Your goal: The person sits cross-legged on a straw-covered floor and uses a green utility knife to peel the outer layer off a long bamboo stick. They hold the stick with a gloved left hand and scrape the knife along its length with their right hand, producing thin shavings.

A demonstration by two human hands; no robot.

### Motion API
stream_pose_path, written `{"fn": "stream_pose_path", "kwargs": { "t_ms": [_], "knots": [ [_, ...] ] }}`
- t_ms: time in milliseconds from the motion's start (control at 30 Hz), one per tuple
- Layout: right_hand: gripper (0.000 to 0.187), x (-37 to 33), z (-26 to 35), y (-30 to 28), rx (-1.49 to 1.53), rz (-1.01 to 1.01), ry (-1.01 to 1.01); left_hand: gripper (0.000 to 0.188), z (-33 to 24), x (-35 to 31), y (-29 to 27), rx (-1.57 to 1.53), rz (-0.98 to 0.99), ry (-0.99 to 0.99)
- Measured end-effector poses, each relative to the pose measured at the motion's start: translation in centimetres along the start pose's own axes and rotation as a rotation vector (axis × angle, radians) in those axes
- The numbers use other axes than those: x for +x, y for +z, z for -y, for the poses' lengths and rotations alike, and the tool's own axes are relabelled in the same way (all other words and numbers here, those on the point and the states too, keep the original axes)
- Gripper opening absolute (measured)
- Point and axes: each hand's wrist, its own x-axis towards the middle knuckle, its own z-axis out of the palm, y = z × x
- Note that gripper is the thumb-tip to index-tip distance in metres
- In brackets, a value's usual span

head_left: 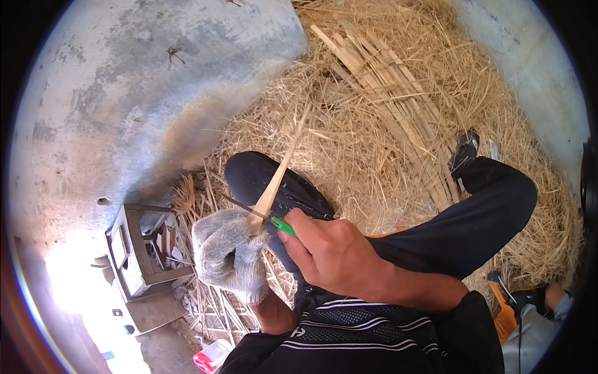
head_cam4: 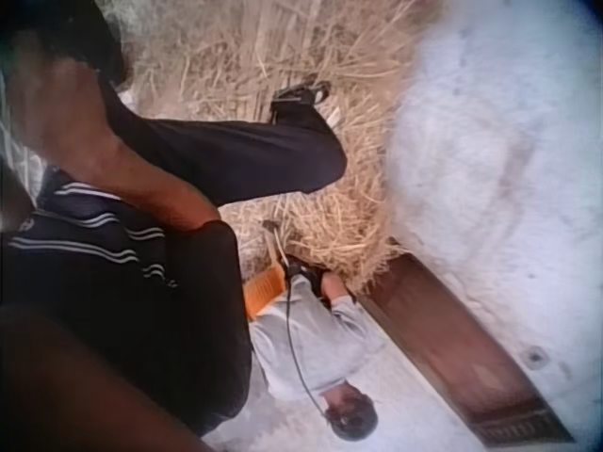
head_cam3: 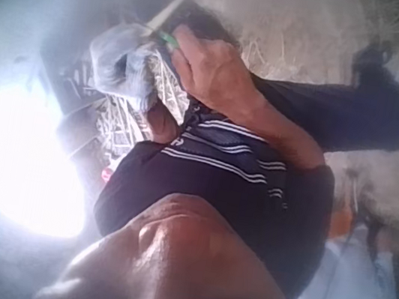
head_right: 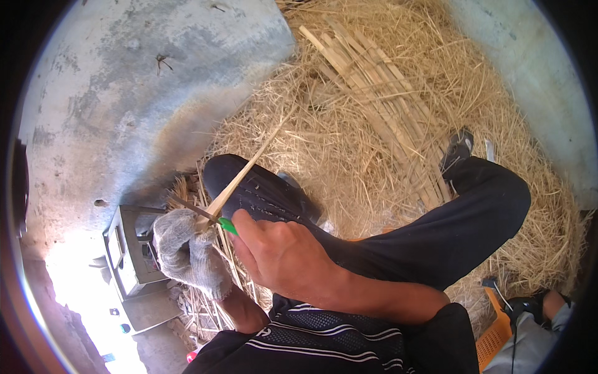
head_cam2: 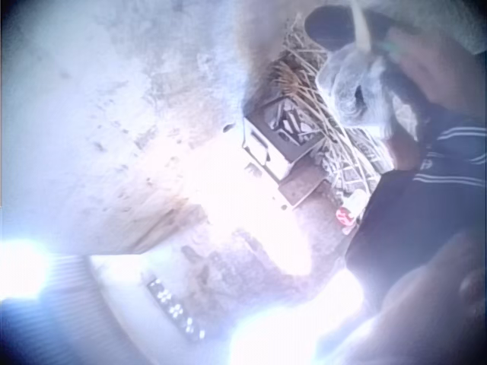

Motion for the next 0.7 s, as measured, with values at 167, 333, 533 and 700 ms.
{"fn": "stream_pose_path", "kwargs": {
  "t_ms": [167, 333, 533, 700],
  "knots": [
    [0.020, 1.1, -3.6, 1.6, -0.386, 0.005, 0.216, 0.034, 0.8, 0.2, 1.2, -0.146, -0.018, 0.025],
    [0.021, -1.5, -13.5, 2.2, -0.593, 0.017, 0.411, 0.029, 1.1, 0.4, 1.0, -0.109, 0.000, 0.055],
    [0.018, 0.5, -1.3, -2.3, 0.033, -0.036, 0.239, 0.032, 1.6, 0.6, -0.2, -0.085, -0.022, -0.004],
    [0.012, 0.2, 0.5, 0.5, 0.036, 0.026, 0.035, 0.036, 1.4, 0.4, -0.4, -0.016, -0.031, -0.003]
  ]
}}
